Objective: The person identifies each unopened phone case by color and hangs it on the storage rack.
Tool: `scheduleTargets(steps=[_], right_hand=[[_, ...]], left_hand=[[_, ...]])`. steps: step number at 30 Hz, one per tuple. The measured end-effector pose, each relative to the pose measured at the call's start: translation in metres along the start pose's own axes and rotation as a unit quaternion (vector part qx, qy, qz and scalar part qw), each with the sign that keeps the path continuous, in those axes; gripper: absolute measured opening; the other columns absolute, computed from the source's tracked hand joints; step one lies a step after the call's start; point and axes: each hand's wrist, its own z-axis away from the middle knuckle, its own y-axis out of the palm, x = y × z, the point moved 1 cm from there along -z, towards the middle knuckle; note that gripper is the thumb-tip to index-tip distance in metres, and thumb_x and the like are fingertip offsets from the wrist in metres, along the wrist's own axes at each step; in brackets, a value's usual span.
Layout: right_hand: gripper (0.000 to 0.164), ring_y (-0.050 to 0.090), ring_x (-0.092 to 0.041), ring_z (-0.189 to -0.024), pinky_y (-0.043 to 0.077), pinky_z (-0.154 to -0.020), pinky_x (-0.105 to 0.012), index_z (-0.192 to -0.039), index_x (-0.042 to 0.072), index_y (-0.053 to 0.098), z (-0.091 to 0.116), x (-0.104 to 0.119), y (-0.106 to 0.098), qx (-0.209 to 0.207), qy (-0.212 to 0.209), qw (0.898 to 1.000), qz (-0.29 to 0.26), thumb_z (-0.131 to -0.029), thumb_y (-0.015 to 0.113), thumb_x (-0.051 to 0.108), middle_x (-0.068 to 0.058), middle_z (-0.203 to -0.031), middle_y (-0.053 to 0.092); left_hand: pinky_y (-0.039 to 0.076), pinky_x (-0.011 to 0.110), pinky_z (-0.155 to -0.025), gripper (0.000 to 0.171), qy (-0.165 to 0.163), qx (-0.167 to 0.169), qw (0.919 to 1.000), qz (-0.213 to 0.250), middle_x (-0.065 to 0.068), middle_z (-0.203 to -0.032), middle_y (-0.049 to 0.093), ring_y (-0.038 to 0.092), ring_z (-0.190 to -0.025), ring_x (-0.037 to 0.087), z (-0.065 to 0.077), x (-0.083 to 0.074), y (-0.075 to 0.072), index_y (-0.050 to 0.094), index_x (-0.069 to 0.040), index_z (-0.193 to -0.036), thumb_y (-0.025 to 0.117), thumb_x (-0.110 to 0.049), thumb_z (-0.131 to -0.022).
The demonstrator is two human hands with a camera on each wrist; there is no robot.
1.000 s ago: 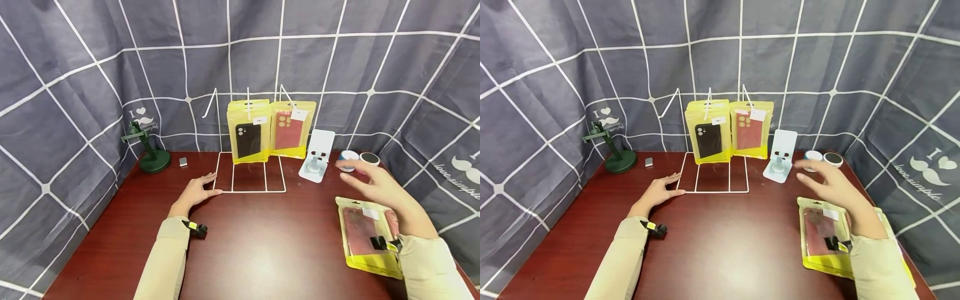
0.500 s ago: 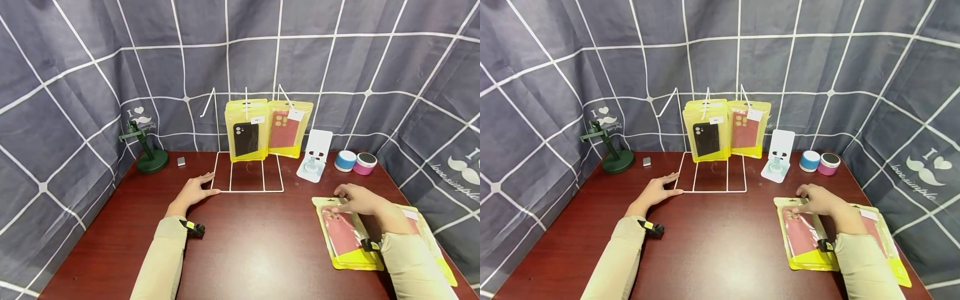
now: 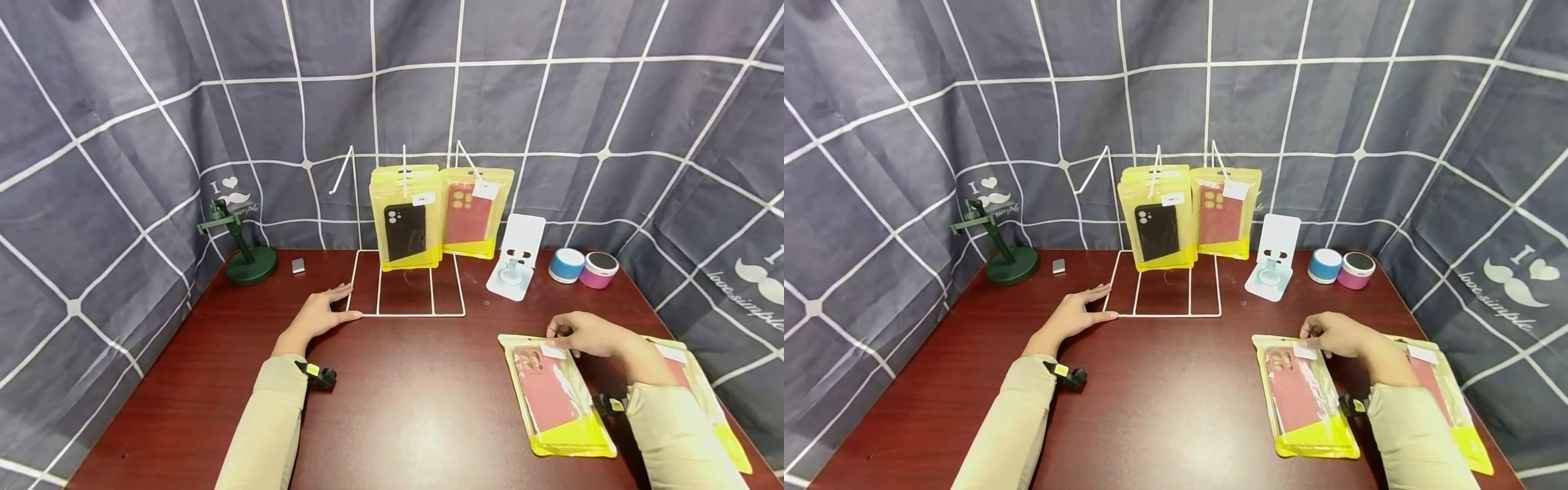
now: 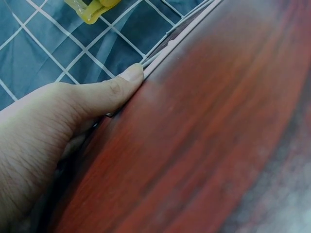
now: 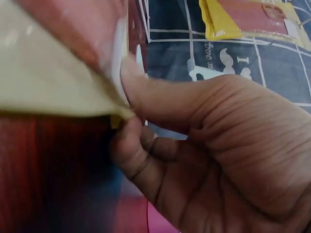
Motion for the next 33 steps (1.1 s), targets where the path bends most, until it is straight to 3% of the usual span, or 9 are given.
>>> scheduleTargets(steps=[3, 11, 17, 21, 25, 29, 31, 33], right_hand=[[0.01, 0.054, -0.015, -0.054, 0.049, -0.051, -0.027, -0.094, 0.004, 0.065, 0.0, -0.002, -0.001, 0.001, -0.018, 1.0, -0.012, -0.092, 0.072, 0.011, -0.003, -0.076, 0.059], [0.008, 0.051, -0.007, -0.069, 0.043, -0.06, -0.025, -0.093, 0.015, 0.063, 0.004, 0.002, -0.005, -0.037, -0.063, 0.995, 0.063, -0.096, 0.066, 0.009, 0.005, -0.081, 0.057], [0.007, 0.055, -0.024, -0.058, 0.049, -0.048, -0.033, -0.104, 0.006, 0.056, 0.008, 0.004, -0.01, -0.032, -0.051, 0.996, -0.062, -0.101, 0.06, 0.011, -0.006, -0.082, 0.062], [0.014, 0.059, -0.027, -0.064, 0.053, -0.054, -0.036, -0.108, 0.002, 0.056, 0.006, 0.001, -0.011, -0.059, -0.074, 0.989, -0.116, -0.1, 0.063, 0.011, -0.012, -0.085, 0.064], [0.027, 0.066, -0.021, -0.074, 0.058, -0.065, -0.033, -0.121, 0.0, 0.054, 0.004, 0.001, -0.012, -0.114, -0.091, 0.975, -0.168, -0.098, 0.065, 0.008, -0.016, -0.091, 0.068], [0.034, 0.07, -0.015, -0.084, 0.059, -0.075, -0.028, -0.127, -0.003, 0.058, 0.004, 0.017, -0.016, -0.184, -0.088, 0.955, -0.217, -0.097, 0.068, 0.008, -0.01, -0.099, 0.074], [0.029, 0.071, -0.013, -0.085, 0.058, -0.076, -0.026, -0.121, -0.007, 0.063, 0.005, 0.03, -0.018, -0.215, -0.096, 0.935, -0.264, -0.096, 0.068, 0.005, -0.006, -0.099, 0.075], [0.021, 0.07, -0.012, -0.083, 0.058, -0.075, -0.025, -0.114, -0.009, 0.067, 0.005, 0.044, -0.019, -0.244, -0.121, 0.907, -0.322, -0.095, 0.067, 0.0, -0.005, -0.096, 0.076]], left_hand=[[0.033, 0.053, -0.115, 0.087, 0.0, -0.003, 1.0, -0.002, 0.003, -0.155, 0.044, 0.036, -0.146, 0.027, -0.002, -0.001, 0.0, 0.051, -0.022, -0.15, 0.074, -0.067, -0.079], [0.032, 0.053, -0.115, 0.087, -0.003, 0.002, 1.0, -0.004, 0.002, -0.155, 0.044, 0.036, -0.146, 0.027, -0.004, -0.001, -0.001, 0.05, -0.022, -0.15, 0.073, -0.067, -0.08], [0.033, 0.054, -0.115, 0.086, 0.003, -0.003, 1.0, 0.0, 0.004, -0.155, 0.044, 0.036, -0.146, 0.028, -0.003, -0.001, -0.002, 0.051, -0.021, -0.15, 0.074, -0.065, -0.08], [0.033, 0.054, -0.115, 0.088, -0.002, -0.001, 1.0, -0.001, 0.004, -0.155, 0.044, 0.036, -0.146, 0.029, -0.001, 0.001, -0.001, 0.052, -0.022, -0.15, 0.074, -0.068, -0.079], [0.033, 0.054, -0.115, 0.09, -0.003, -0.001, 1.0, -0.004, 0.003, -0.155, 0.044, 0.036, -0.145, 0.028, 0.0, 0.003, 0.001, 0.052, -0.023, -0.149, 0.072, -0.072, -0.077], [0.033, 0.054, -0.115, 0.089, 0.001, -0.004, 1.0, -0.006, 0.003, -0.155, 0.045, 0.037, -0.145, 0.028, -0.001, 0.004, 0.002, 0.052, -0.022, -0.149, 0.072, -0.071, -0.078], [0.033, 0.055, -0.114, 0.088, 0.004, -0.004, 1.0, -0.007, 0.004, -0.155, 0.045, 0.037, -0.145, 0.03, -0.001, 0.004, 0.002, 0.052, -0.022, -0.149, 0.072, -0.07, -0.078], [0.033, 0.054, -0.114, 0.088, 0.003, -0.002, 1.0, -0.006, 0.004, -0.155, 0.045, 0.037, -0.145, 0.029, 0.0, 0.003, 0.002, 0.052, -0.022, -0.149, 0.073, -0.069, -0.078]])
